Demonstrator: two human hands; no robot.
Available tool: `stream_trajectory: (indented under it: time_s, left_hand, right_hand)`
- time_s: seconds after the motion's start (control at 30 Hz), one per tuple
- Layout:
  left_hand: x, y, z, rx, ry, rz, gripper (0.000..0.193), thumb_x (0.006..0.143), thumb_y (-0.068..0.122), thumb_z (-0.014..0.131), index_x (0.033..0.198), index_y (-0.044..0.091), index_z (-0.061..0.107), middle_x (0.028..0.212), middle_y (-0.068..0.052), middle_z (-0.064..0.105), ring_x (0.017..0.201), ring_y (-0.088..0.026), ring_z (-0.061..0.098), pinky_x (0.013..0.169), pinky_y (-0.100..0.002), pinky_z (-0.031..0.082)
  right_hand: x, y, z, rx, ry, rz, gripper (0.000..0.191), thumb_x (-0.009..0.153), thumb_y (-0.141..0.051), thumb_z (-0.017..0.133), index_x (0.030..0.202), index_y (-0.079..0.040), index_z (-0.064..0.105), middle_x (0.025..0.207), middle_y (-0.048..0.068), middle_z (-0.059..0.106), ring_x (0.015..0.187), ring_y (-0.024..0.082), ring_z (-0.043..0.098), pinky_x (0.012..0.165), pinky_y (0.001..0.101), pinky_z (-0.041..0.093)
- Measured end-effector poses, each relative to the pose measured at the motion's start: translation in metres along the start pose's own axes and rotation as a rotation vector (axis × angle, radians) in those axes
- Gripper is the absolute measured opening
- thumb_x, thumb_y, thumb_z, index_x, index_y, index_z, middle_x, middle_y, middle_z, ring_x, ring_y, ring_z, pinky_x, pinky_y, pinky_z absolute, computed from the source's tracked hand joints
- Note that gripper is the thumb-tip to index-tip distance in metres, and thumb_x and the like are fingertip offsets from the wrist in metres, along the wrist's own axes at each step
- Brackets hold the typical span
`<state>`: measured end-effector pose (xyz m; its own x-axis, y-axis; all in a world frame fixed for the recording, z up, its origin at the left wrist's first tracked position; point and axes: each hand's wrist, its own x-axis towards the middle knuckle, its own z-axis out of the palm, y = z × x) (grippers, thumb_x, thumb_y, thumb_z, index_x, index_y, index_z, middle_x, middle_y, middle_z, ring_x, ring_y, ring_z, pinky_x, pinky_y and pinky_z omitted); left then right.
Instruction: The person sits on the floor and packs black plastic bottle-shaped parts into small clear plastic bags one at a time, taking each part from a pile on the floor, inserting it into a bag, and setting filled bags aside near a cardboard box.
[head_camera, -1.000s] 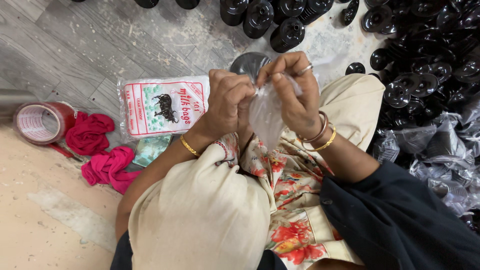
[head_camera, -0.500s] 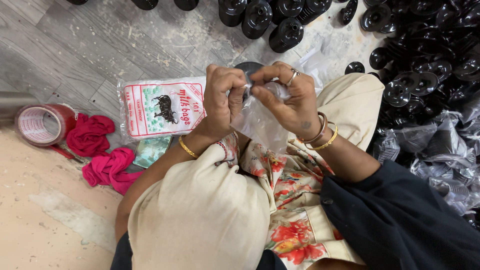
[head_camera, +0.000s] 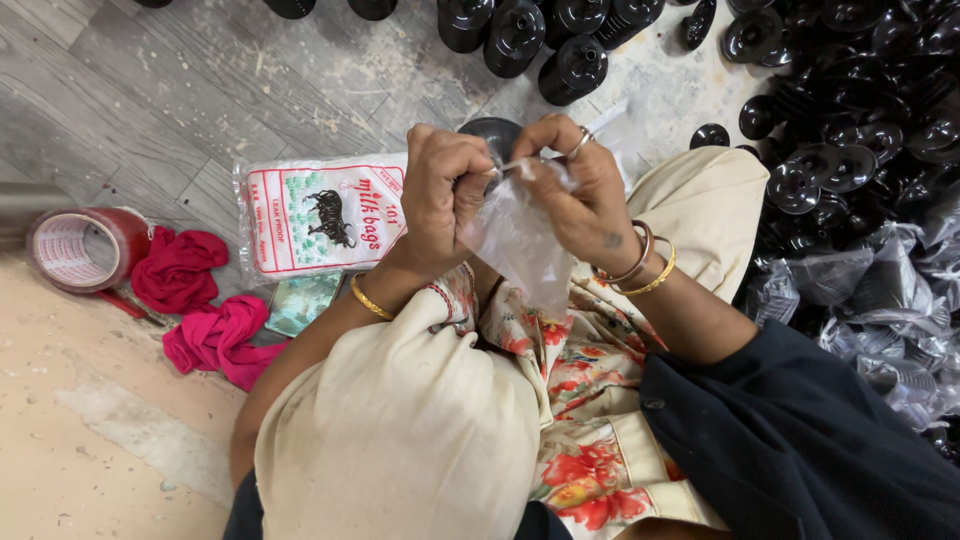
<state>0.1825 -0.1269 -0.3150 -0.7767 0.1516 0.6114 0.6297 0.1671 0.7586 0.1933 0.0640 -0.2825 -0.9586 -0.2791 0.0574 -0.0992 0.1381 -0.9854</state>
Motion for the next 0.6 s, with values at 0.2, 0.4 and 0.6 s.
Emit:
stream_trajectory:
  time_s: [0.2,0.4,0.6]
  left_hand:
    - [0.002,-0.001,-0.001,0.013,-0.009,0.006,0.008,0.109,0.011,0.061,0.109,0.007,0.055,0.102,-0.006,0.063,0.094,-0.024,0.054,0.088,-0.037,0.041]
    - [0.001,-0.003,-0.002,0.025,-0.049,0.034,0.009,0.107,0.010,0.062,0.110,0.007,0.055,0.104,-0.007,0.063,0.095,-0.025,0.055,0.093,-0.040,0.042]
    - [0.002,-0.007,-0.012,0.150,-0.021,0.122,0.012,0.103,0.005,0.067,0.109,0.005,0.057,0.106,-0.008,0.061,0.101,-0.029,0.054,0.094,-0.041,0.043]
  right_hand:
    - [0.005,-0.012,-0.005,0.164,-0.088,0.036,0.027,0.103,-0.006,0.064,0.128,-0.004,0.054,0.111,-0.001,0.062,0.096,0.004,0.058,0.086,0.0209,0.049]
    - [0.008,-0.011,-0.009,0.097,-0.077,0.050,0.014,0.104,-0.007,0.067,0.116,-0.001,0.063,0.106,-0.001,0.065,0.097,0.004,0.058,0.087,0.0219,0.049]
    - [0.002,0.014,-0.012,0.161,0.104,0.075,0.007,0.108,-0.008,0.066,0.106,-0.002,0.062,0.094,-0.004,0.060,0.081,0.002,0.049,0.072,0.0197,0.041]
